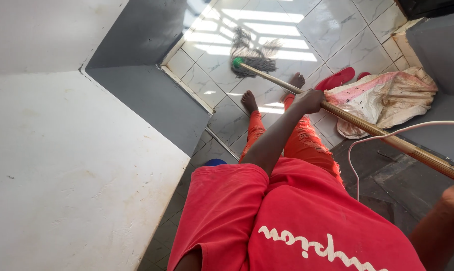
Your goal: The person is mopping a tiled floor using a mop and a blue bucket.
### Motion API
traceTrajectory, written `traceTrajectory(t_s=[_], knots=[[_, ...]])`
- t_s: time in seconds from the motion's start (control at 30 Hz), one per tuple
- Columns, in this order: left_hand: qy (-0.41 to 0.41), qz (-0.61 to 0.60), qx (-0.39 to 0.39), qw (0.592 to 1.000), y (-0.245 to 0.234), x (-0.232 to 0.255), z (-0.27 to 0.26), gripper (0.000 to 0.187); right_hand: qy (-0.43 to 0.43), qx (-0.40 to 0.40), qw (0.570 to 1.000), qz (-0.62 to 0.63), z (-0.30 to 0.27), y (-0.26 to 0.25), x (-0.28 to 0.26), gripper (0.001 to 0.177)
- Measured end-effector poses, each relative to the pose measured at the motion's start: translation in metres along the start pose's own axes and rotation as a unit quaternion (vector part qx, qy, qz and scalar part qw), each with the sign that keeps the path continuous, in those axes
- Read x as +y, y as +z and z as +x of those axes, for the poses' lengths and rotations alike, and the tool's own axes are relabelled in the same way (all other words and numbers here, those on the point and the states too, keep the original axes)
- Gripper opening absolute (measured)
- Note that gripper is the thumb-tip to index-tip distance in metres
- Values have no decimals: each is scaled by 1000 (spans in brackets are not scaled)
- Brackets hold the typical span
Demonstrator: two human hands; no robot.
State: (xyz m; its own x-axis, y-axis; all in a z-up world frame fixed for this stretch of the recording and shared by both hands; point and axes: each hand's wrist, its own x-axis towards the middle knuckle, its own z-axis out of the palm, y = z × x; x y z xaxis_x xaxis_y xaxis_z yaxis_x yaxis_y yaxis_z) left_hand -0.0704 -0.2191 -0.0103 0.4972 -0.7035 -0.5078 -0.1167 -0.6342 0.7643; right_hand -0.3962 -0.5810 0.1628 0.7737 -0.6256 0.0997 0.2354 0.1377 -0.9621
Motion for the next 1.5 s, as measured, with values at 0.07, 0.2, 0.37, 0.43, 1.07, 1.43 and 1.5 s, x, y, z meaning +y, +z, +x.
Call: traceTrajectory(t_s=[0.07,0.2,0.37,0.43,1.07,1.43,1.5], knots=[[-36,9,-6,999,-11,-18,-15,20,1,35,999,18,-19,27,-1,36],[1,18,49,999,7,-78,-20,20,-5,75,995,59,-13,193,-27,38],[-96,11,80,992,8,-98,-54,33,16,-4,999,29,0,233,-7,21],[-68,4,159,985,22,-85,-53,42,40,-8,997,63,18,207,15,19],[161,-97,444,876,117,133,89,21,21,-288,955,-62,123,12,-121,22],[205,-160,337,905,153,234,142,21,-88,-246,945,-198,82,-20,-168,20],[237,-157,340,896,163,244,148,29,-91,-212,954,-194,71,-57,-162,21]])
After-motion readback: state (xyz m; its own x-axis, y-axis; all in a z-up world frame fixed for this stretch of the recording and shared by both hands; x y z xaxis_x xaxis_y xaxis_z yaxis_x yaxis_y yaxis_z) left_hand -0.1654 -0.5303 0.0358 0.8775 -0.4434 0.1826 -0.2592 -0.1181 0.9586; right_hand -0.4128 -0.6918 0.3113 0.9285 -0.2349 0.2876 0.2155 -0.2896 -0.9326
